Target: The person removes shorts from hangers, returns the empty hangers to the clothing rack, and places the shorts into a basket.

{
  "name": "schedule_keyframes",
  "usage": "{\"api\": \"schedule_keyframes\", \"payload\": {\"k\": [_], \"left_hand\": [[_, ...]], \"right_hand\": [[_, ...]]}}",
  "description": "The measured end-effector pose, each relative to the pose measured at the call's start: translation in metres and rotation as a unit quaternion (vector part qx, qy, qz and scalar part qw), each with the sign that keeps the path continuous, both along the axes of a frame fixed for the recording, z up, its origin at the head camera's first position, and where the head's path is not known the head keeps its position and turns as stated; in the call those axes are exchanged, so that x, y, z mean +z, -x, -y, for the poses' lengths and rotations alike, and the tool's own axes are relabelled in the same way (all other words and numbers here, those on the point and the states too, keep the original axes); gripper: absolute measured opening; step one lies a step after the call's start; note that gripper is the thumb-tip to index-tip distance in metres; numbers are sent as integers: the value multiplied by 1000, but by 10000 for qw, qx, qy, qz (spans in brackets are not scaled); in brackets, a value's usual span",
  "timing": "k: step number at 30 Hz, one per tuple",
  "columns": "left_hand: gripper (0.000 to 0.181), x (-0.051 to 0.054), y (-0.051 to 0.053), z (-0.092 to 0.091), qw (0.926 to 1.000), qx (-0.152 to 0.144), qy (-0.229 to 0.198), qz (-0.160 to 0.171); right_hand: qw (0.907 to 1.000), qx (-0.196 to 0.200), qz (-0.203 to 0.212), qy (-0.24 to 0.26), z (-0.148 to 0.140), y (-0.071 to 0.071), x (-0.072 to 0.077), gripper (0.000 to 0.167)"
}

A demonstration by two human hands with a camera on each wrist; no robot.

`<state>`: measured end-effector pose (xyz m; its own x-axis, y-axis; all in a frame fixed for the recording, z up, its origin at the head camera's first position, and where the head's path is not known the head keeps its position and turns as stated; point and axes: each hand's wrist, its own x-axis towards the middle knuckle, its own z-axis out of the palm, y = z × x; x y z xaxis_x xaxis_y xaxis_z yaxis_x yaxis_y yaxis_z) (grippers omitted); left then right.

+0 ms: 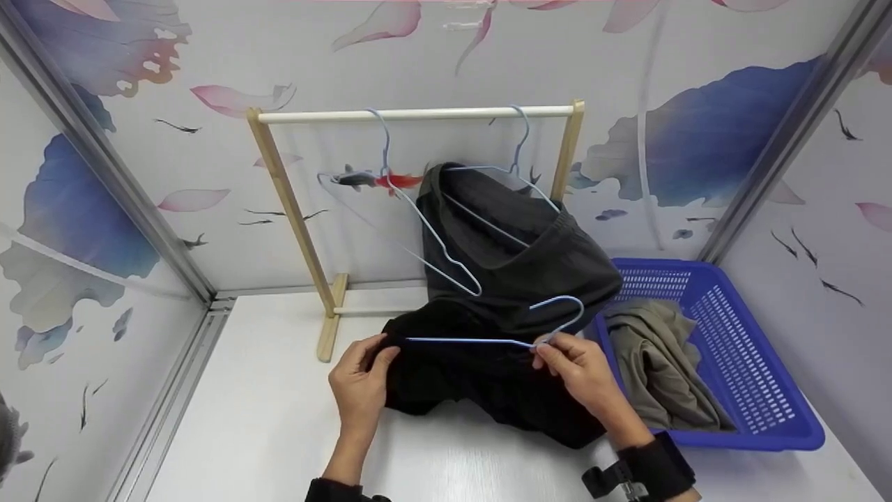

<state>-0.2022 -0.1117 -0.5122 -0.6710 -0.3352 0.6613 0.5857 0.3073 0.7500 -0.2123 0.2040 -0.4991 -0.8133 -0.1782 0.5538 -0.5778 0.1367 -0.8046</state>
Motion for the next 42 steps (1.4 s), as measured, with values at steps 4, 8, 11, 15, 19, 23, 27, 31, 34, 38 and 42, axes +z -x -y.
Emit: {"api": "schedule_keyframes", "payload": {"k": [4,8,11,15,19,23,27,31,34,38,42], "left_hand": [[21,-10,4,4,9995,-204,-208,129],[19,-9,3,5,9986,-250,-375,294],[18,-10,3,6,9975,-322,-501,376],[17,-11,3,6,9958,-325,-689,499],[13,-11,3,5,9943,-117,-800,700],[11,-10,1,2,9918,102,-880,917],[14,-11,1,2,9919,-15,-757,1023],[28,-13,1,4,9950,-349,163,924],[34,-12,1,5,9923,-483,878,722],[34,-10,1,7,9872,-577,1358,607],[34,-7,1,11,9808,-716,1679,681]], "right_hand": [[10000,-11,67,-2,0,1,-1,22],[10000,-7,66,27,1,1,-2,21],[9999,-27,93,37,1,1,-2,21],[10000,-8,71,5,2,1,-3,21],[10000,14,42,-16,2,1,-3,23],[10000,26,68,-19,2,1,-3,22],[10000,45,49,-37,2,1,-4,23],[9999,22,95,-73,1,1,-3,24],[9998,25,176,-116,0,1,-2,24],[9995,11,233,-210,-1,0,-1,25],[9990,-26,347,-287,-4,0,0,25]]}}
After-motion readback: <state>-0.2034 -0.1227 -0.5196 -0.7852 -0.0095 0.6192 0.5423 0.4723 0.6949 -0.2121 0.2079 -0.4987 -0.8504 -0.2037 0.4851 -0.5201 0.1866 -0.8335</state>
